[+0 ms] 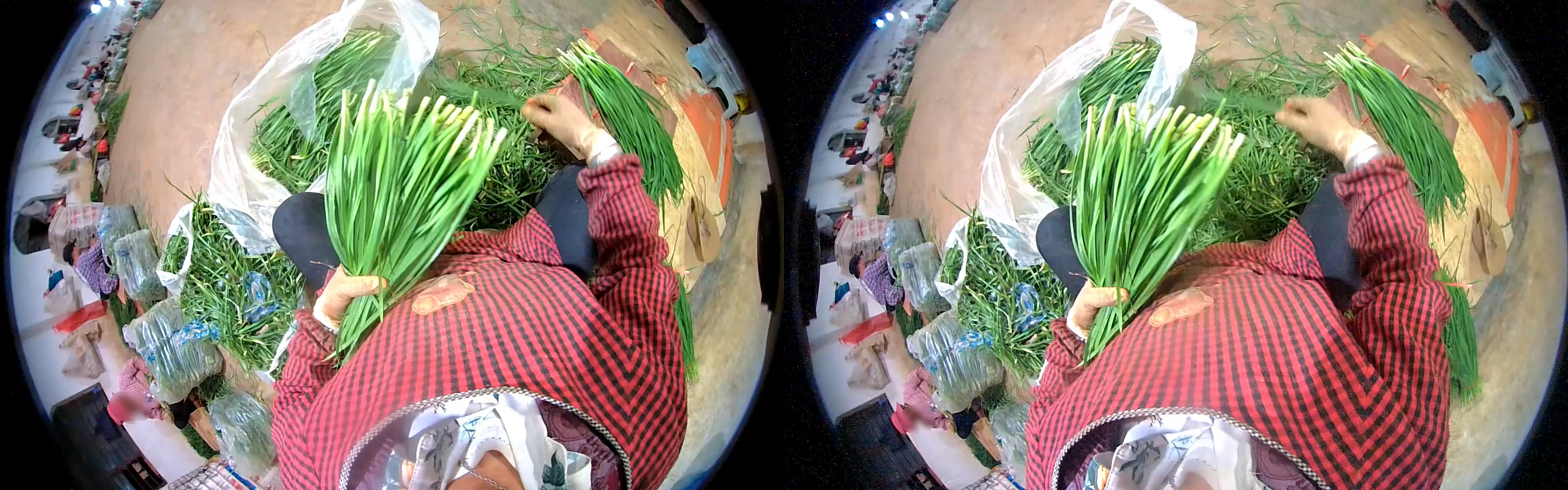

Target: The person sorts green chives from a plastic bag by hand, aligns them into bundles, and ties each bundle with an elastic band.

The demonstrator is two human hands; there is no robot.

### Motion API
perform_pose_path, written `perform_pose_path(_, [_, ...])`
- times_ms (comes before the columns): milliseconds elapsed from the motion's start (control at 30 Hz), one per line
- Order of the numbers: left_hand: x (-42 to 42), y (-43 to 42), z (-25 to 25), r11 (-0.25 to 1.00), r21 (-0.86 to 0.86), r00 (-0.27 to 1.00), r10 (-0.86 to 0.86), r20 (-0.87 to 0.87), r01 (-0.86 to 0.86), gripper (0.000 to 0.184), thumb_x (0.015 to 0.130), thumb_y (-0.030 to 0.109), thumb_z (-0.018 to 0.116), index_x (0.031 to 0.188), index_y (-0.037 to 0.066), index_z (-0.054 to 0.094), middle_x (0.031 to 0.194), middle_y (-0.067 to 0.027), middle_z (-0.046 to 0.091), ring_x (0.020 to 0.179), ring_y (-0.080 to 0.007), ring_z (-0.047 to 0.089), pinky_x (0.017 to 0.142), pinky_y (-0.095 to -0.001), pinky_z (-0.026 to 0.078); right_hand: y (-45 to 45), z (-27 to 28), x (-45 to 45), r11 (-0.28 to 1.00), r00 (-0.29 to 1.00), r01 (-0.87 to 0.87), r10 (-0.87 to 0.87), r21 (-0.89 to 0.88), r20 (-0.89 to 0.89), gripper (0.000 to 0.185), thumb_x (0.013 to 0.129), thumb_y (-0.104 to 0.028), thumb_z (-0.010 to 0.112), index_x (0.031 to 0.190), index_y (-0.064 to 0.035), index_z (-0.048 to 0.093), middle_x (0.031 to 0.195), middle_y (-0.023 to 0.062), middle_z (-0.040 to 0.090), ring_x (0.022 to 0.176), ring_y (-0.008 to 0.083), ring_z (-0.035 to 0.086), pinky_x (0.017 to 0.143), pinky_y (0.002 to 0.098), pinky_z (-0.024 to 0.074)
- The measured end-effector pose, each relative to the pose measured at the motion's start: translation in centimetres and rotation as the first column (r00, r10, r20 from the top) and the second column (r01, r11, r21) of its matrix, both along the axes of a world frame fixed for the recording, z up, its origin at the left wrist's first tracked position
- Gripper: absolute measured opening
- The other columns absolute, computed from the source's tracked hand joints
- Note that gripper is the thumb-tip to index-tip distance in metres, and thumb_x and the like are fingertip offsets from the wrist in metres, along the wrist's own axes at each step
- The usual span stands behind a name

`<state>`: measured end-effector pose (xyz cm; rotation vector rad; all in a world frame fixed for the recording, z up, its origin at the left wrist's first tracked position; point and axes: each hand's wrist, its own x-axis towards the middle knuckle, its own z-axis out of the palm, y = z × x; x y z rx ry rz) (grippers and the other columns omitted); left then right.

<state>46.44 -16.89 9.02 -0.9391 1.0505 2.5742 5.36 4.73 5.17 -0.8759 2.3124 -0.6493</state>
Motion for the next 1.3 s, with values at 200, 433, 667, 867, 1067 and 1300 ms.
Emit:
perform_pose_path(200, [-1.6, 0.7, 0.3, 0.974, -0.222, 0.999, 0.033, -0.02, -0.037, 0.063, 0.071, 0.003, 0.076, 0.13, 0.003, 0.052, 0.119, -0.008, 0.062, 0.107, -0.0189, 0.06, 0.095, -0.0324, 0.046, -3.3, 7.3, 6.7, 0.915, 0.992, 0.112, -0.078, -0.388, 0.104, 0.047, 0.09, -0.047, 0.061, 0.104, -0.0015, 0.065, 0.089, 0.0068, 0.066, 0.077, 0.0145, 0.061, 0.068, 0.0289, 0.0496])
perform_pose_path(433, [-2.1, 2.1, 0.6, 0.962, -0.269, 0.996, 0.021, -0.085, -0.043, 0.061, 0.072, 0.003, 0.079, 0.128, 0.002, 0.054, 0.119, -0.0067, 0.063, 0.106, -0.0175, 0.06, 0.094, -0.0322, 0.046, -8.1, 6.2, 10.2, 0.894, 0.848, 0.098, 0.155, -0.438, 0.506, 0.025, 0.092, -0.028, 0.062, 0.093, -0.0027, 0.058, 0.062, 0.0008, 0.057, 0.047, 0.0077, 0.05, 0.044, 0.0224, 0.0412])
perform_pose_path(667, [-2.1, 1.3, 1.2, 0.993, -0.11, 0.993, -0.061, -0.105, 0.05, 0.072, 0.07, 0.007, 0.081, 0.134, 0.004, 0.048, 0.125, -0.0084, 0.059, 0.112, -0.0201, 0.056, 0.097, -0.0344, 0.043, -6.0, 7.7, 9.1, 0.821, 0.85, 0.249, 0.068, -0.514, 0.522, 0.02, 0.092, -0.024, 0.063, 0.094, -0.0045, 0.06, 0.06, 0.0022, 0.059, 0.043, 0.0073, 0.05, 0.039, 0.021, 0.0394])
perform_pose_path(867, [-0.5, 0.5, 0.6, 0.975, -0.173, 0.977, -0.162, -0.138, 0.137, 0.072, 0.069, 0.004, 0.081, 0.134, 0.004, 0.049, 0.125, -0.0063, 0.058, 0.116, -0.0194, 0.053, 0.101, -0.0342, 0.039, -1.2, 4.1, -3.7, 0.301, 0.79, 0.559, -0.478, -0.773, 0.385, 0.037, 0.089, -0.038, 0.067, 0.108, -0.0069, 0.061, 0.075, 0.0043, 0.064, 0.056, 0.0095, 0.055, 0.049, 0.0221, 0.0442])
perform_pose_path(1067, [-0.5, 0.7, 0.1, 0.954, -0.237, 0.976, -0.206, -0.068, 0.185, 0.084, 0.064, 0.019, 0.086, 0.136, 0.003, 0.047, 0.129, -0.0072, 0.056, 0.118, -0.0206, 0.051, 0.102, -0.0357, 0.037, -3.9, 5.5, 2.8, 0.841, 0.992, 0.039, -0.098, -0.539, -0.081, 0.058, 0.084, -0.035, 0.071, 0.131, -0.0071, 0.051, 0.137, 0.0146, 0.047, 0.133, 0.0274, 0.038, 0.11, 0.0387, 0.029])
perform_pose_path(1300, [-1.0, 1.1, 0.2, 0.957, -0.227, 0.978, -0.198, -0.062, 0.179, 0.084, 0.063, 0.016, 0.087, 0.135, 0.003, 0.047, 0.128, -0.0069, 0.057, 0.116, -0.0196, 0.052, 0.1, -0.0346, 0.039, -8.7, 4.8, 9.6, 0.758, 0.87, -0.455, 0.266, -0.467, -0.416, 0.029, 0.085, -0.029, 0.066, 0.096, -0.003, 0.066, 0.126, 0.0153, 0.055, 0.125, 0.0315, 0.045, 0.106, 0.0415, 0.0339])
